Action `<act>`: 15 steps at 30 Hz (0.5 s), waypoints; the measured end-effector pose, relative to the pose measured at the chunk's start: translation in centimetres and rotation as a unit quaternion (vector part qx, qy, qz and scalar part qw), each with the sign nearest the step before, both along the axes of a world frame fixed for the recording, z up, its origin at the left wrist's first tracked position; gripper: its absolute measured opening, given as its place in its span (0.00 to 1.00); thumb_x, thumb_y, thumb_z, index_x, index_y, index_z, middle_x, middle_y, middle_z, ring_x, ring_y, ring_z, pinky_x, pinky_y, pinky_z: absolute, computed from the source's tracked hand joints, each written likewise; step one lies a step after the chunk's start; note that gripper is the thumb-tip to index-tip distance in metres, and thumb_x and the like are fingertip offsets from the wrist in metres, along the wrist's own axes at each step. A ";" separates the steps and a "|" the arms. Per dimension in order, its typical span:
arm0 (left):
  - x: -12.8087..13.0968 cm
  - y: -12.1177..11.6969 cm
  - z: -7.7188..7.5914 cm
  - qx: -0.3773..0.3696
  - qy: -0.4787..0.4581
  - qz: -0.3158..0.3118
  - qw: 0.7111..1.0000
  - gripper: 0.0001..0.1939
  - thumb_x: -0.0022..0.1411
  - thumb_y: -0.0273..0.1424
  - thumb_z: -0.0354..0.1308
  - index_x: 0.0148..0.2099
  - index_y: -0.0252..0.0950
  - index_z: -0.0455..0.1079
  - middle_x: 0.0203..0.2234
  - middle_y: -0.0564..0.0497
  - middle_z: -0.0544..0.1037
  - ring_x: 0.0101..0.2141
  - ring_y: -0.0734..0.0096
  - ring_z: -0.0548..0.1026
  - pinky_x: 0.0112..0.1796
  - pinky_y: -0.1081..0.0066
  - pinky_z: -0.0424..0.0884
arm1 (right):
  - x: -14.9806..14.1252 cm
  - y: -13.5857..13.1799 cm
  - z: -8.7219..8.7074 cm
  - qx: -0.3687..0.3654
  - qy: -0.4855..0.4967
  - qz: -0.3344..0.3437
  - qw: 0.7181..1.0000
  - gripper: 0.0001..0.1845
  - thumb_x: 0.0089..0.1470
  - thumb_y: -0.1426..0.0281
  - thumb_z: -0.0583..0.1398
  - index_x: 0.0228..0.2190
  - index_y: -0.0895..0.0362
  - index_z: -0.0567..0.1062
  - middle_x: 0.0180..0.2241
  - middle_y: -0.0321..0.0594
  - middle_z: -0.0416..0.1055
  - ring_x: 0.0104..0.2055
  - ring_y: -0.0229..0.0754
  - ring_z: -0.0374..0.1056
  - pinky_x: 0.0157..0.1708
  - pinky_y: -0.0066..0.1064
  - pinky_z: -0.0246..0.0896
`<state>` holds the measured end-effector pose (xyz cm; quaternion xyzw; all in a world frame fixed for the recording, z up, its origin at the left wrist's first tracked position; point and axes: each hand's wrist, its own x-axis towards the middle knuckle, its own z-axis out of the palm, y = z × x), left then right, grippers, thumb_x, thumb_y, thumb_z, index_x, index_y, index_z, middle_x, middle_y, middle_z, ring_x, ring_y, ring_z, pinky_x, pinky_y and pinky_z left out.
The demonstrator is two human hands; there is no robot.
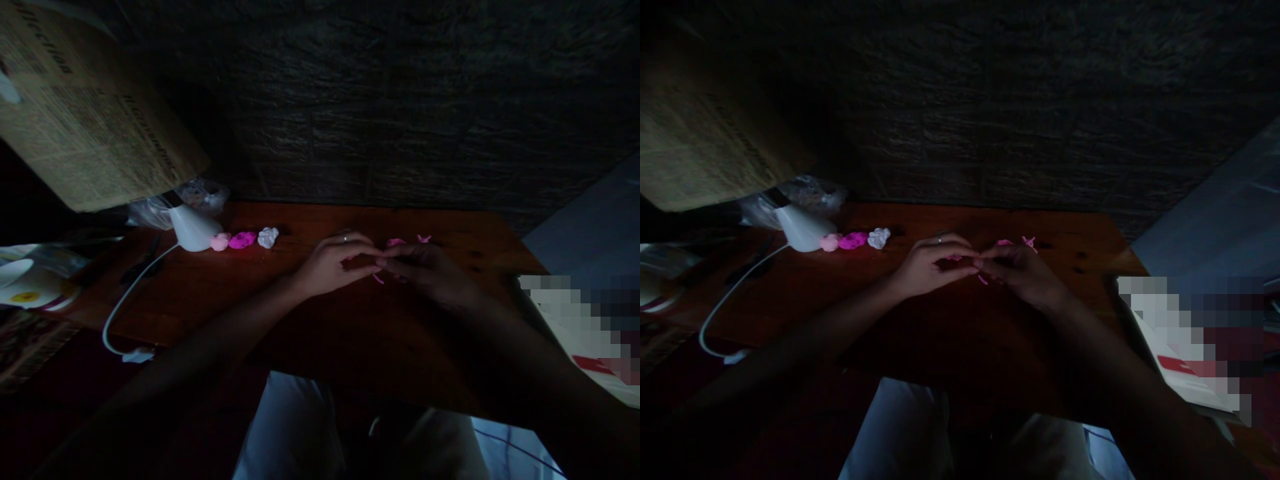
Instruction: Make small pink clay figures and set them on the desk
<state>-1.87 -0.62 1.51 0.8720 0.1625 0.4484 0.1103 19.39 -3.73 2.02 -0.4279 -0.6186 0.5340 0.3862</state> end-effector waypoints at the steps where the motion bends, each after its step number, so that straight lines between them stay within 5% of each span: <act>1: 0.0 0.0 0.0 -0.003 0.000 -0.004 1.000 0.08 0.63 0.30 0.66 0.44 0.35 0.77 0.38 0.46 0.82 0.39 0.71 0.80 0.40 0.71 0.76 | 0.0 0.0 -0.1 -0.001 0.004 0.001 1.000 0.19 0.44 0.51 0.72 0.29 0.55 0.84 0.23 0.34 0.71 0.25 0.35 0.60 0.26 0.29 0.53; 15: 0.0 0.1 -0.1 -0.078 -0.019 0.004 0.997 0.05 0.64 0.30 0.65 0.41 0.34 0.79 0.37 0.46 0.82 0.35 0.75 0.79 0.33 0.75 0.72 | -0.4 -0.4 0.1 -0.056 0.061 0.025 0.996 0.21 0.48 0.50 0.70 0.27 0.56 0.81 0.24 0.34 0.69 0.26 0.34 0.60 0.26 0.28 0.54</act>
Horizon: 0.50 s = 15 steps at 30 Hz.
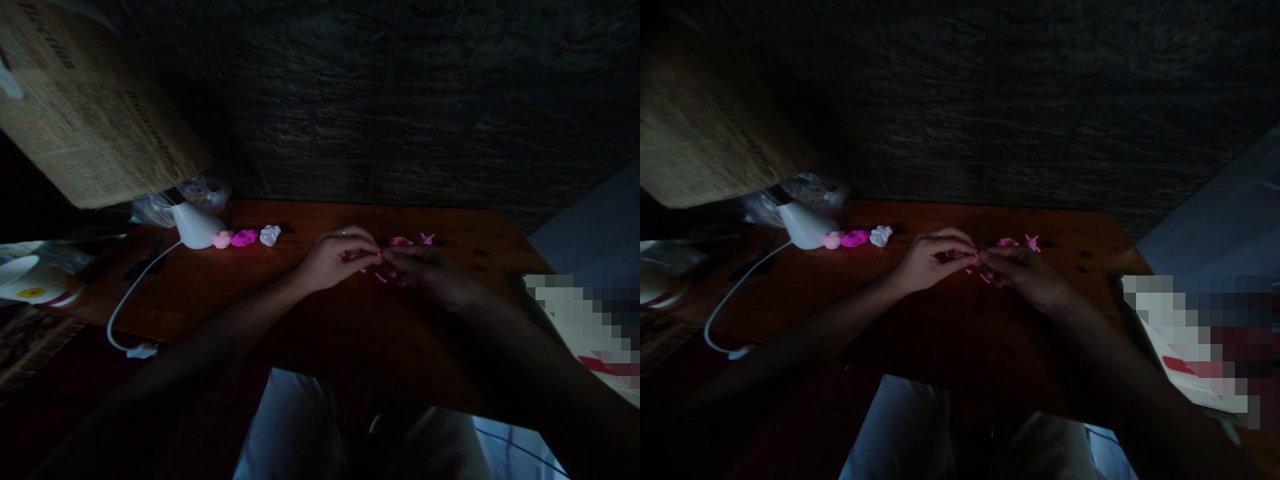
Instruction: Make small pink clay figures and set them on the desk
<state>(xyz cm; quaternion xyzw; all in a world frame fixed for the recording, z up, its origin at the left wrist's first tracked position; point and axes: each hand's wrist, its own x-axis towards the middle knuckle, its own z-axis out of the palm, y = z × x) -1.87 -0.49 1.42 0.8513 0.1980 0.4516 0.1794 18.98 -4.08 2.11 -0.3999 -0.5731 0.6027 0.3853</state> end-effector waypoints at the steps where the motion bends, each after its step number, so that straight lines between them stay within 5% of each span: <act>1: 0.0 0.1 0.0 0.000 0.002 -0.001 1.000 0.05 0.65 0.30 0.65 0.41 0.34 0.79 0.38 0.46 0.82 0.35 0.75 0.79 0.33 0.75 0.73 | 0.0 0.0 0.0 -0.007 0.006 0.001 1.000 0.21 0.48 0.50 0.71 0.27 0.56 0.81 0.24 0.35 0.70 0.26 0.34 0.61 0.26 0.28 0.55; 15: 0.0 -0.1 -0.2 0.014 0.020 -0.017 1.000 0.05 0.68 0.28 0.61 0.44 0.34 0.77 0.41 0.44 0.82 0.39 0.72 0.80 0.38 0.73 0.75 | 0.2 0.1 -0.5 -0.054 0.039 0.001 0.998 0.15 0.47 0.57 0.72 0.30 0.55 0.84 0.29 0.39 0.76 0.30 0.36 0.66 0.28 0.28 0.57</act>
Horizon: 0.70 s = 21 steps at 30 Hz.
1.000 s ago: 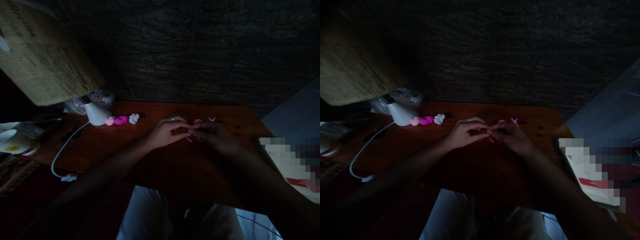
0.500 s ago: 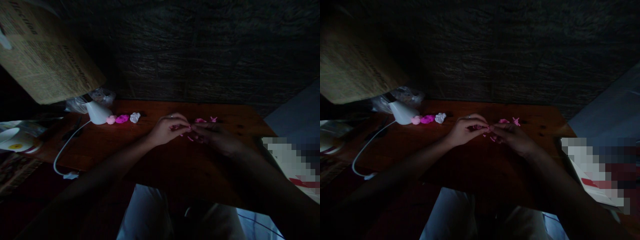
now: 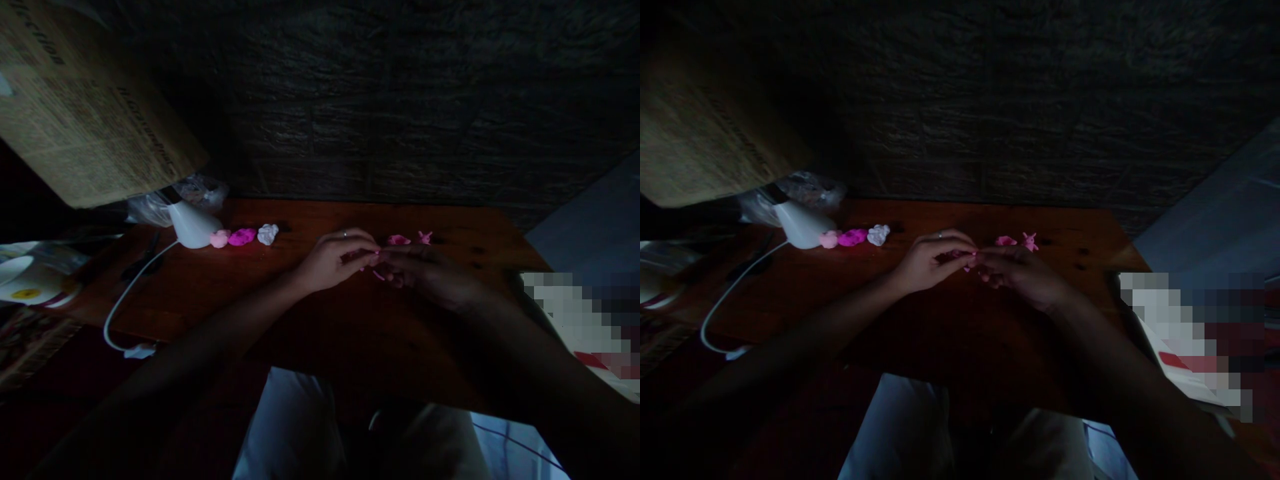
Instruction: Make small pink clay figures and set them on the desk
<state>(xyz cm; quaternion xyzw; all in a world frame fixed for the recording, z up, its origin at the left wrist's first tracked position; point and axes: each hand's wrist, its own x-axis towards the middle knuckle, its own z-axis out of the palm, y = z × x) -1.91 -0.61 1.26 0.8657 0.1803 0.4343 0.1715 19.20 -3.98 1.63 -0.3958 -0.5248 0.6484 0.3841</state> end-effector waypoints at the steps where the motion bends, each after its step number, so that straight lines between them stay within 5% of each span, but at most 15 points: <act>1: 0.0 0.0 0.0 -0.001 0.002 0.003 1.000 0.05 0.68 0.28 0.60 0.43 0.34 0.77 0.40 0.45 0.82 0.39 0.72 0.80 0.39 0.73 0.75 | 0.0 0.0 0.0 0.001 -0.002 0.001 1.000 0.15 0.47 0.56 0.72 0.29 0.55 0.84 0.30 0.39 0.76 0.30 0.36 0.66 0.28 0.28 0.58; 21: -0.2 -0.2 0.3 -0.012 0.021 0.031 0.999 0.05 0.69 0.29 0.59 0.41 0.33 0.75 0.36 0.47 0.83 0.35 0.74 0.79 0.37 0.74 0.72 | 0.3 0.3 0.2 0.015 -0.034 -0.021 0.999 0.15 0.46 0.55 0.71 0.29 0.53 0.85 0.26 0.38 0.74 0.29 0.37 0.65 0.28 0.29 0.56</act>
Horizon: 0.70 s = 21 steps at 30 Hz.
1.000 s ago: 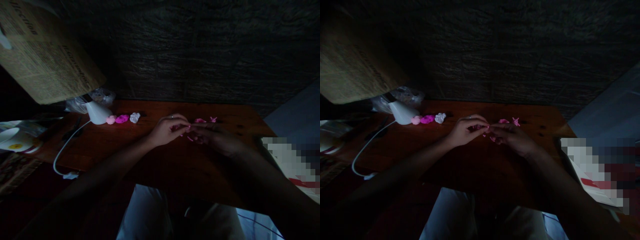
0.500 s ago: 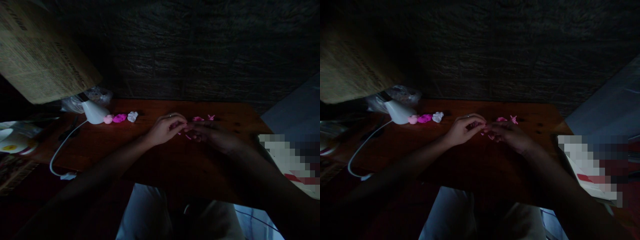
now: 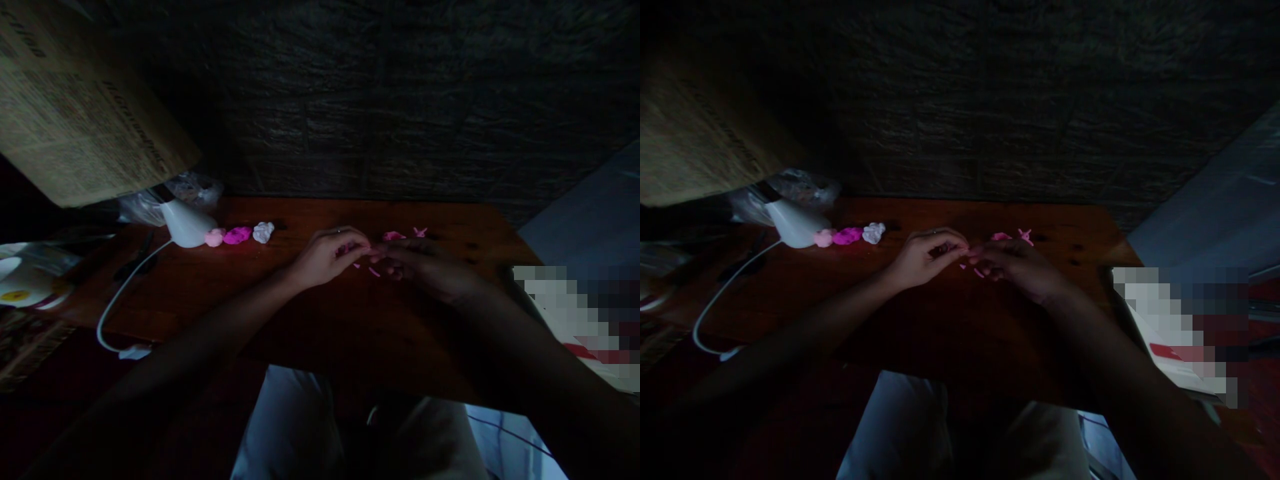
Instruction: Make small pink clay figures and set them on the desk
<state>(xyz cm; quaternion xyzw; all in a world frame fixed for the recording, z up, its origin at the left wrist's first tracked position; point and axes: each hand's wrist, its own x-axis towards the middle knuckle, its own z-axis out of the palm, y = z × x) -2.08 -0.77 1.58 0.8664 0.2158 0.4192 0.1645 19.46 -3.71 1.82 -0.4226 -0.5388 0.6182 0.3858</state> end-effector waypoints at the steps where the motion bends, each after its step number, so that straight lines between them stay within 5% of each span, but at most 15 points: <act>1: 0.0 0.0 0.0 -0.001 -0.002 -0.002 1.000 0.05 0.69 0.28 0.59 0.41 0.33 0.75 0.36 0.47 0.83 0.35 0.74 0.79 0.37 0.75 0.72 | 0.0 0.0 0.0 0.001 -0.002 -0.001 1.000 0.15 0.46 0.54 0.71 0.29 0.53 0.85 0.27 0.38 0.75 0.29 0.36 0.65 0.28 0.29 0.56; 21: -0.1 -0.8 1.0 -0.051 0.014 0.020 0.998 0.06 0.69 0.28 0.59 0.41 0.33 0.76 0.33 0.50 0.82 0.33 0.77 0.77 0.33 0.78 0.69 | 0.1 0.1 -0.1 0.003 -0.019 -0.006 1.000 0.15 0.47 0.55 0.70 0.31 0.53 0.86 0.29 0.39 0.77 0.29 0.36 0.66 0.28 0.28 0.57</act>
